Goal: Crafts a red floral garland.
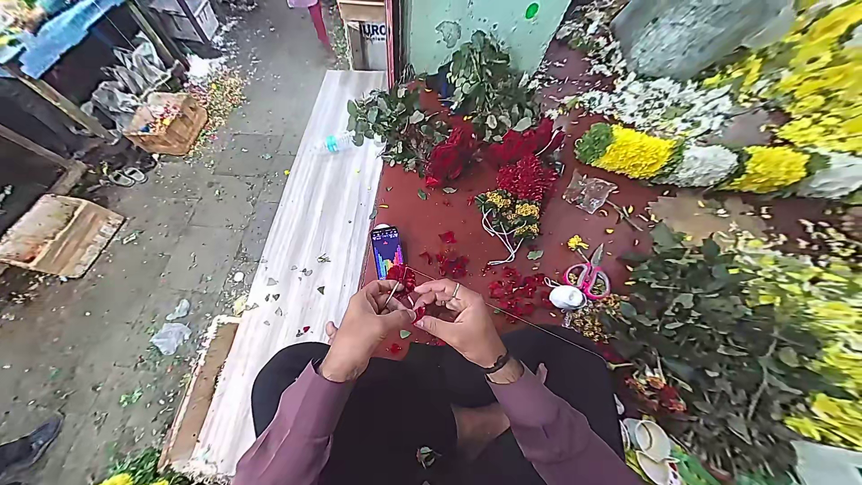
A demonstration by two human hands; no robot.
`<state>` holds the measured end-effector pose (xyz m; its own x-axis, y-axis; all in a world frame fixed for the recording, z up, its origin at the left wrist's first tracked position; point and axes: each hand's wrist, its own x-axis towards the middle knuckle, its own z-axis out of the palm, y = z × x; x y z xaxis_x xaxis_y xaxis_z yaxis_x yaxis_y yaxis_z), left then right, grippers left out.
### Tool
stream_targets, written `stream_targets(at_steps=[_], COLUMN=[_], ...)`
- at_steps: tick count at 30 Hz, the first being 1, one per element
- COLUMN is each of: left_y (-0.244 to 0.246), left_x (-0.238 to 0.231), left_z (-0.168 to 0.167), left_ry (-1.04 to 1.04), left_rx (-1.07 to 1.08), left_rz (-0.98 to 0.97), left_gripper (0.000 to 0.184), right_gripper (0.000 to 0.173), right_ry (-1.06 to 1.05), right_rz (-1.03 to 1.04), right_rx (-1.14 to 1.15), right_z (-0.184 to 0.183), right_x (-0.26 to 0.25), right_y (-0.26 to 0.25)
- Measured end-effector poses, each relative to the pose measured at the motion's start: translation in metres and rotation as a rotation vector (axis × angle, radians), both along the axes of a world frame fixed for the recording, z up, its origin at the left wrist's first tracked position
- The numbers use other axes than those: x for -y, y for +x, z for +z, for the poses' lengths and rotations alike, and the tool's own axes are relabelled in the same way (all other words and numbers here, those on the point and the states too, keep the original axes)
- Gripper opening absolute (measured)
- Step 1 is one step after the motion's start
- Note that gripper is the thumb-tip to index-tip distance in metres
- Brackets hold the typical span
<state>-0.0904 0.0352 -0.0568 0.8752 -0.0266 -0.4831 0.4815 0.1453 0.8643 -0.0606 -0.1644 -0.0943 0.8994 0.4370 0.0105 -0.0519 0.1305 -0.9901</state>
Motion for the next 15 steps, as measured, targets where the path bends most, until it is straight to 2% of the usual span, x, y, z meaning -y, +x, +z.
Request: stream_targets(at_steps=[5, 11, 15], left_y=[0.000, -0.001, -0.003], left_x=[-0.003, -0.003, 0.000], left_z=[-0.001, -0.005, -0.007], left_ry=[0.085, 0.189, 0.264], left_rx=[0.008, 0.040, 0.125], left_rz=[-0.039, -0.104, -0.162], left_gripper=[0.066, 0.032, 0.019], right_gripper=[0.047, 0.047, 0.048], right_ry=[0.127, 0.163, 0.119], right_rz=[-0.061, -0.226, -0.312], right_rx=[-0.220, -0.360, -0.405], right_z=[0.003, 0.001, -0.003], right_x=[-0.006, -0.008, -0.011], right_y=[-0.007, -0.007, -0.007])
